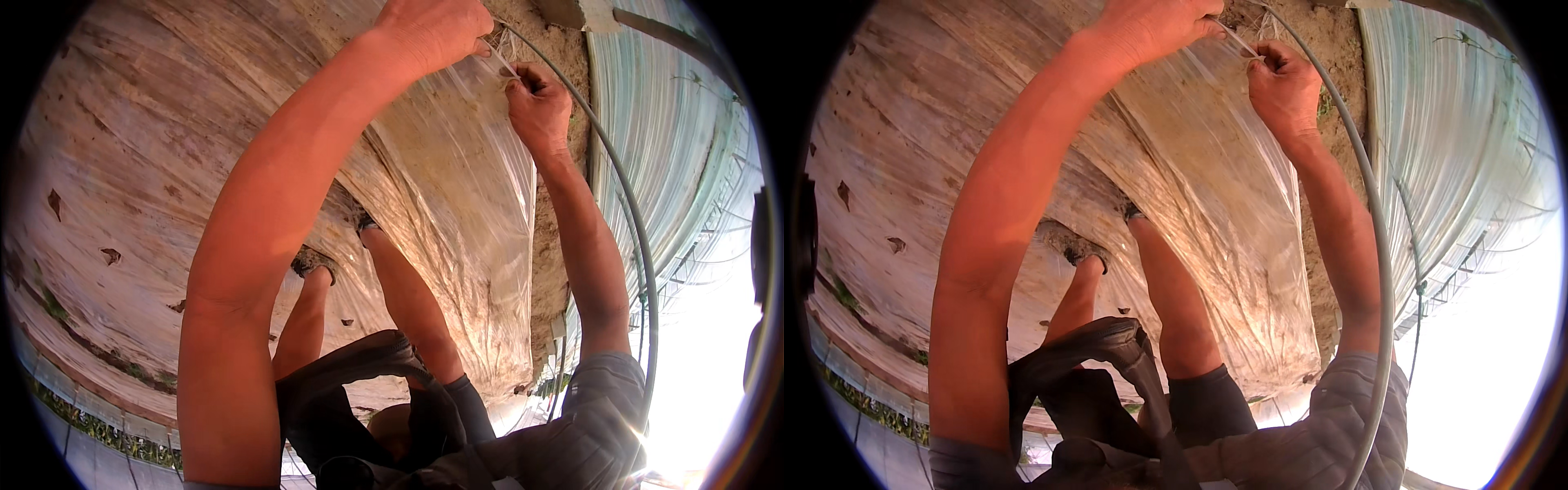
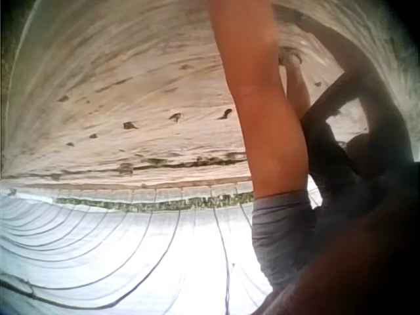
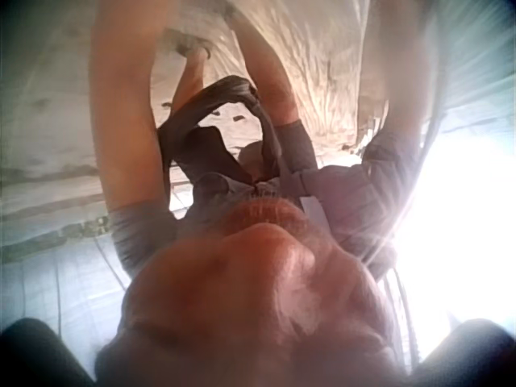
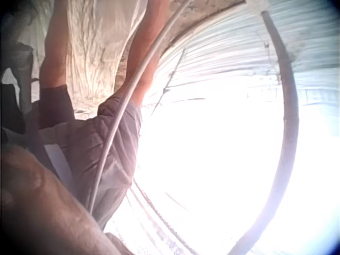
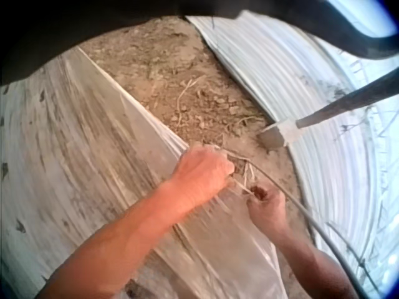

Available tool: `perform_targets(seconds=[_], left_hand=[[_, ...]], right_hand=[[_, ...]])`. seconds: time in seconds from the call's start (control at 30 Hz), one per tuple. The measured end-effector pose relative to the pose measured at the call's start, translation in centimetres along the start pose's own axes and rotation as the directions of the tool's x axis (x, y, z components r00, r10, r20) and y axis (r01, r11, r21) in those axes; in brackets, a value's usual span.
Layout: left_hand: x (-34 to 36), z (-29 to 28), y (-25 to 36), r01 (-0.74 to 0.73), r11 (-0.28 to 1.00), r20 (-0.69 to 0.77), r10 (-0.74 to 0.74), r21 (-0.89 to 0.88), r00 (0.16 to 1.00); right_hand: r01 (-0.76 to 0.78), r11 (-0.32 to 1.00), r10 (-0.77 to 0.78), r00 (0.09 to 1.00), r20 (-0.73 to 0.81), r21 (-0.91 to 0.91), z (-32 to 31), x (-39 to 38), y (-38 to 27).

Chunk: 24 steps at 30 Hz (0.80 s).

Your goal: The person is repairing a damaged greenhouse cover. They lift the plastic sheet, align it with the metal frame, and secure it using ties or clips. The person moves along the length of the greenhouse, repeating the process for multiple sections.

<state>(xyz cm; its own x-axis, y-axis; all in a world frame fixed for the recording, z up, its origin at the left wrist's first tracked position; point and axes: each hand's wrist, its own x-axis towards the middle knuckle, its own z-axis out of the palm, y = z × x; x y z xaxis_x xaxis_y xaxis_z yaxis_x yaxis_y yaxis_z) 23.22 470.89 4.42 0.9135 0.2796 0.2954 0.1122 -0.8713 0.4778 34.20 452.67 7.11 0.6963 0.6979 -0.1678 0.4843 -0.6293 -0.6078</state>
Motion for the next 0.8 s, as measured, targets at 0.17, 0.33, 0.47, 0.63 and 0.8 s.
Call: perform_targets(seconds=[0.17, 0.33, 0.47, 0.63, 0.8], left_hand=[[3.5, 0.0, 2.7, -0.011, 0.996, -0.156, -0.003, -0.089, 0.988], [5.7, 0.2, 4.0, -0.033, 0.999, -0.179, 0.026, -0.035, 0.984], [4.3, -0.4, 2.4, -0.097, 0.994, -0.095, 0.091, -0.058, 0.991], [2.4, -1.2, -0.8, -0.088, 0.995, 0.09, 0.092, -0.049, 0.992], [1.1, -0.9, -2.2, -0.027, 0.99, 0.115, 0.043, -0.137, 0.992]], right_hand=[[0.021, 0.988, -0.014, 0.999, 0.045, -0.153, -2.2, 0.5, 1.2], [-0.091, 0.974, 0.116, 0.987, 0.109, -0.209, -5.0, 0.9, 0.3], [-0.252, 0.967, 0.254, 0.963, 0.089, -0.034, -4.6, 0.5, 0.8], [0.005, 0.992, 0.017, 0.984, 0.179, -0.125, -3.3, 0.2, 2.2], [-0.248, 0.969, 0.238, 0.921, 0.309, -0.006, -1.6, 0.7, 1.4]])
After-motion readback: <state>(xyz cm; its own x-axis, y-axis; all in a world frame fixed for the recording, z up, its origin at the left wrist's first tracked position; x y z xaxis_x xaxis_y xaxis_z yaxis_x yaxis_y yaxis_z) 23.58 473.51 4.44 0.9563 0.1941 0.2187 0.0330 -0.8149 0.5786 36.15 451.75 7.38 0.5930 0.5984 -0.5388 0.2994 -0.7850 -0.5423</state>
